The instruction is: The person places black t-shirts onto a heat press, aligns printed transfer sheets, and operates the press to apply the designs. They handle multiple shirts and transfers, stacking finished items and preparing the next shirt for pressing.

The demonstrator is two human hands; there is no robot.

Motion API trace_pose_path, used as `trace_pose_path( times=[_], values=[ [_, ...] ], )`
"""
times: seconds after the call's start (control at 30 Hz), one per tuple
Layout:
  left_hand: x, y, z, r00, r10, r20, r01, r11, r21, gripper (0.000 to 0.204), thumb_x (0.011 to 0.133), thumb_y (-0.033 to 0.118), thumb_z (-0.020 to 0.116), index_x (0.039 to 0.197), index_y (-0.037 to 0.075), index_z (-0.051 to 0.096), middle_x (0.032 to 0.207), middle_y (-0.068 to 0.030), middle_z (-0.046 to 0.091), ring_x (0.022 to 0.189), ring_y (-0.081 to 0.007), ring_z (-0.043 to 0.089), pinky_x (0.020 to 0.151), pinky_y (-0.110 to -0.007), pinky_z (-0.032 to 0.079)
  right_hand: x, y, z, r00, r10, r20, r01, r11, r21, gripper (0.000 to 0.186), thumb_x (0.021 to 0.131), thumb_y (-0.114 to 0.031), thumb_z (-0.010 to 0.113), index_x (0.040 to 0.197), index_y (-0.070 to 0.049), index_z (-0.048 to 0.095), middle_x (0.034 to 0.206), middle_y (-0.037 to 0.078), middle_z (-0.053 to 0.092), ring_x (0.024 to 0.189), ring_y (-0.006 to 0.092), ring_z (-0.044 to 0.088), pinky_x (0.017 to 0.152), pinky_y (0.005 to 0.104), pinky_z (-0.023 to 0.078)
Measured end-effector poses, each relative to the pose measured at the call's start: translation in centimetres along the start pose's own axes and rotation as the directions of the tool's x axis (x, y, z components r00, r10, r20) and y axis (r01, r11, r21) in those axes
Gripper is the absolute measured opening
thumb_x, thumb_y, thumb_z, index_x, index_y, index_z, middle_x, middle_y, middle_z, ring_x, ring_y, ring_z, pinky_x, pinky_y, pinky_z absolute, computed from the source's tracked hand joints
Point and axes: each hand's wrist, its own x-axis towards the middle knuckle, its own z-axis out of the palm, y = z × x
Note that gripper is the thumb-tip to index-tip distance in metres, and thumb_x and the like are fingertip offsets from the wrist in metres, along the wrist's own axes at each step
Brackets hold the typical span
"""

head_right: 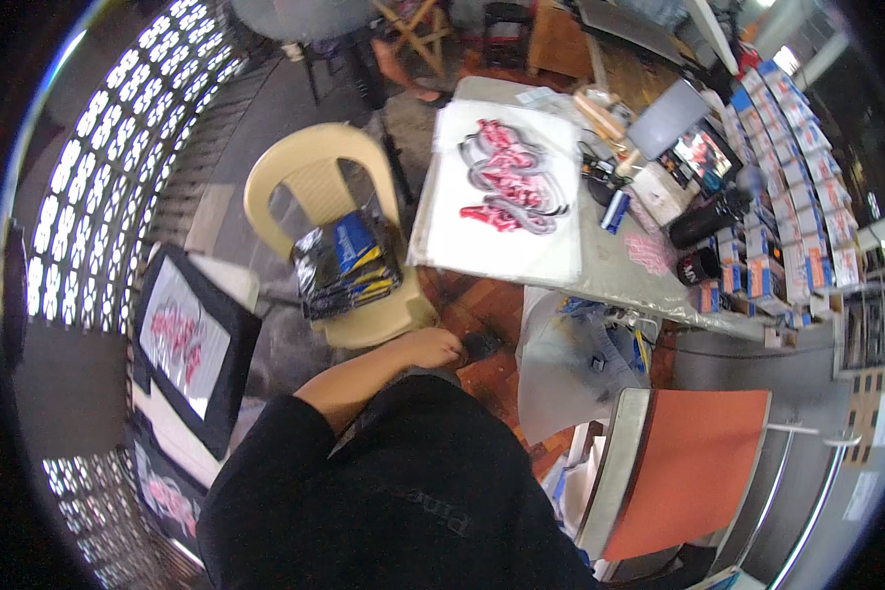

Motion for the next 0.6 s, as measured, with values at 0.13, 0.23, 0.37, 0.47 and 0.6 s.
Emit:
trace_pose_path(
  times=[0.13,0.23,0.37,0.47,0.6],
  values=[
    [-21.5,-17.8,13.7,0.585,-0.734,-0.344,0.755,0.648,-0.100,0.035,0.090,0.025,0.051,0.104,0.003,0.074,0.117,-0.0234,0.070,0.113,-0.0413,0.065,0.096,-0.050,0.051,3.1,-2.0,0.7,0.947,-0.267,0.178,0.297,0.938,-0.177,0.030,0.094,-0.027,0.063,0.101,0.000,0.074,0.089,0.020,0.073,0.083,0.0348,0.072,0.072,0.0423,0.057],
    [-36.5,-21.8,18.6,0.711,-0.700,-0.058,0.663,0.641,0.385,0.048,0.083,0.022,0.064,0.126,0.003,0.069,0.131,-0.0208,0.066,0.126,-0.0356,0.061,0.107,-0.045,0.046,6.7,-4.3,2.9,0.842,-0.511,0.173,0.539,0.806,-0.243,0.032,0.094,-0.028,0.062,0.100,0.000,0.074,0.089,0.020,0.073,0.083,0.0352,0.072,0.072,0.0429,0.056],
    [-41.8,-21.9,17.3,0.475,-0.875,0.089,0.843,0.482,0.237,0.035,0.080,0.021,0.065,0.108,0.004,0.078,0.116,-0.0241,0.071,0.116,-0.0342,0.067,0.100,-0.045,0.051,4.6,-5.2,9.0,0.991,-0.130,0.006,0.124,0.956,0.264,0.035,0.096,-0.031,0.064,0.110,0.000,0.073,0.101,0.019,0.075,0.093,0.0313,0.074,0.080,0.0406,0.056],
    [-37.9,-26.4,16.2,0.674,-0.734,0.082,0.703,0.671,0.236,0.028,0.083,0.023,0.060,0.091,0.002,0.079,0.105,-0.0235,0.073,0.104,-0.0346,0.071,0.089,-0.047,0.055,3.1,-6.7,9.9,0.973,-0.211,0.090,0.205,0.976,0.073,0.039,0.093,-0.032,0.069,0.115,-0.001,0.072,0.109,0.019,0.075,0.099,0.0316,0.073,0.087,0.0408,0.056],
    [-23.4,-24.1,6.8,0.767,-0.509,-0.391,0.570,0.820,0.052,0.031,0.087,0.022,0.055,0.098,0.001,0.075,0.103,-0.0219,0.073,0.101,-0.0433,0.068,0.093,-0.051,0.053,-1.4,-4.7,10.0,0.997,-0.070,0.016,0.071,0.993,-0.090,0.038,0.094,-0.035,0.065,0.111,-0.003,0.074,0.106,0.019,0.075,0.101,0.0330,0.072,0.087,0.0418,0.055]
  ],
)
